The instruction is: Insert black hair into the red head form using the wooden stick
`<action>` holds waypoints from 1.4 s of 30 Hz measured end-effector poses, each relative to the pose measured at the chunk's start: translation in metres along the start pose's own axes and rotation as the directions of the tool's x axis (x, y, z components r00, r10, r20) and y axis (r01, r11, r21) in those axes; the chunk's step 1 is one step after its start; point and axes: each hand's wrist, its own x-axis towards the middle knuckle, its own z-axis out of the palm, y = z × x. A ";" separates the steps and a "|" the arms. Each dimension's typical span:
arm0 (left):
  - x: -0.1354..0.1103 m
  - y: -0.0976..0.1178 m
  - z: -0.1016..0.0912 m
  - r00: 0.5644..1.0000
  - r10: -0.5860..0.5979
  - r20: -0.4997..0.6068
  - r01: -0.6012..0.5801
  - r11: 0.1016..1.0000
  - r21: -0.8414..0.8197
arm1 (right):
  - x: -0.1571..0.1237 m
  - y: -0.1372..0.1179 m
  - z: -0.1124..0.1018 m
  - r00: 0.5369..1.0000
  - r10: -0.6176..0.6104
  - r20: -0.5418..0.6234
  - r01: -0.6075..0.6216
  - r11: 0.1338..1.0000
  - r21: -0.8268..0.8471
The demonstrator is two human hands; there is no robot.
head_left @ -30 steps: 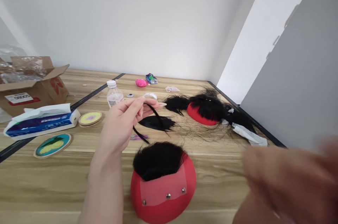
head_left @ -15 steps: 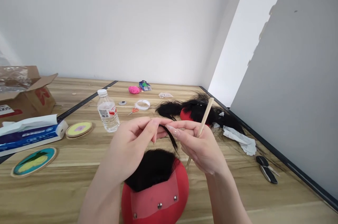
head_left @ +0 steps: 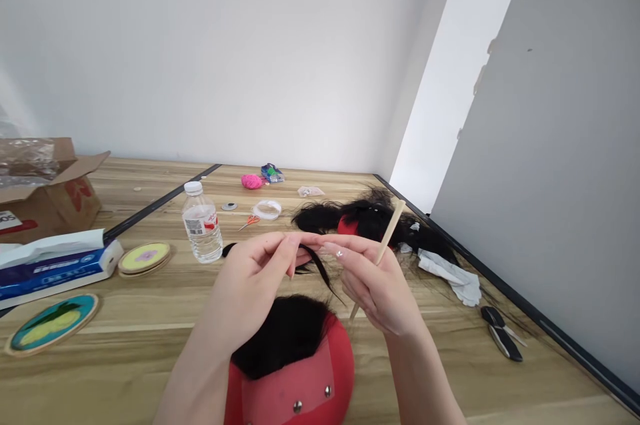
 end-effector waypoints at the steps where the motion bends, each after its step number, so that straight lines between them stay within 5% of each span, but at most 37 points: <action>1: 0.001 -0.001 0.000 1.000 -0.001 0.001 0.001 1.000 0.018 | 0.000 0.000 0.001 1.000 -0.024 -0.017 0.024 1.000 0.003; 12: 0.004 -0.007 0.001 1.000 0.017 -0.014 -0.016 0.996 0.091 | 0.003 0.008 0.009 0.961 -0.190 -0.198 0.137 0.957 -0.255; 19: 0.006 -0.007 0.000 1.000 -0.010 -0.021 0.012 0.994 0.110 | -0.007 0.008 -0.003 0.956 -0.264 0.127 0.286 0.752 -0.594; 28: 0.004 -0.011 0.005 0.989 0.085 0.124 -0.093 0.993 0.068 | -0.012 0.009 0.004 0.884 -0.405 0.235 0.408 0.422 -0.809; 36: 0.001 -0.007 -0.004 0.998 0.052 0.037 -0.040 0.961 -0.273 | -0.010 0.003 -0.012 0.933 -0.329 0.148 0.330 0.615 -0.716; 42: 0.007 -0.006 -0.022 0.990 0.012 -0.139 -0.073 0.892 -0.446 | -0.006 -0.002 -0.039 0.948 -0.316 -0.040 0.160 0.580 -0.798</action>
